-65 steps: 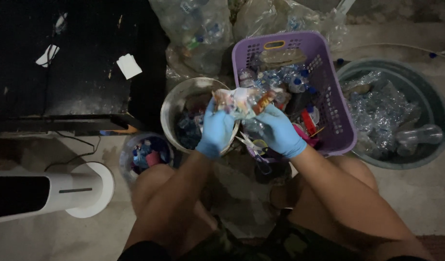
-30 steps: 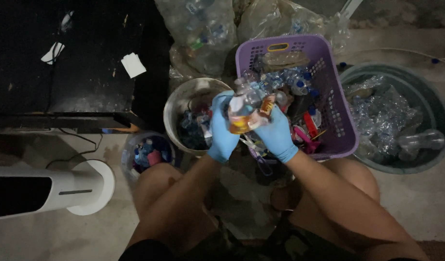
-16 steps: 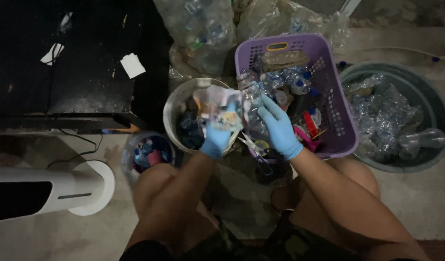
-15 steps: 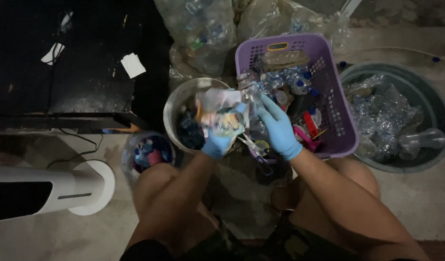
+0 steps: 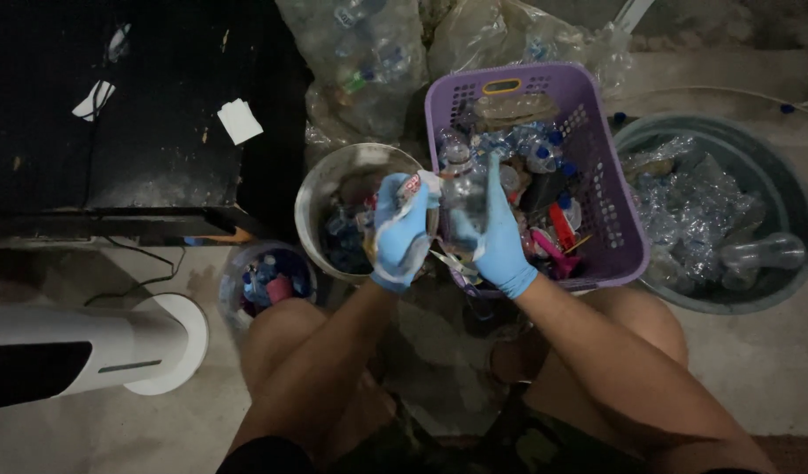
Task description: The person sits on the floor and removes labels from plastic bottles using scissors. They pick up bottles from a purple basket, cut the labels, peel them off by hand, and place the cleaned bottles into a white bucket.
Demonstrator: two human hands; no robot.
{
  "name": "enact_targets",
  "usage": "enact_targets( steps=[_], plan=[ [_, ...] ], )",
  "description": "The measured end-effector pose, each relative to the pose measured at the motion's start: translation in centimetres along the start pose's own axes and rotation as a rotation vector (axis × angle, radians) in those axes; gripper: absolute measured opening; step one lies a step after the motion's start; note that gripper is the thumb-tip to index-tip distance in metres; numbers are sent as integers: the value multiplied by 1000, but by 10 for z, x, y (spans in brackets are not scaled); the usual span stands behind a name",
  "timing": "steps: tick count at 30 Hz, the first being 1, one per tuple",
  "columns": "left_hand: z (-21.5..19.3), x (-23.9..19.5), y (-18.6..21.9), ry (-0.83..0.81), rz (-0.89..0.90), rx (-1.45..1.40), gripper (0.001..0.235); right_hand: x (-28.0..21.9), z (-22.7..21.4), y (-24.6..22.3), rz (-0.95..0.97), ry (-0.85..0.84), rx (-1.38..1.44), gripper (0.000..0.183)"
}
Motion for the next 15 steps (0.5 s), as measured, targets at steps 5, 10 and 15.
enact_targets(
  steps=[5,10,15],
  plan=[
    [-1,7,-7,1,28,40,37,9,-9,-5,413,-19,-75,96],
    [-9,20,-9,6,50,66,36,2,5,24,490,-6,318,82],
    [-17,31,-12,11,72,93,35,1,7,25,499,-21,464,63]
  ],
)
Point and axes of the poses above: each hand's wrist, its own x-axis towards the middle knuckle, its own z-axis out of the palm, y = z × x, the point moved 3 cm from there along x, towards the middle knuckle, and after that the axes turned 3 degrees about y, right-handed, at the moved point
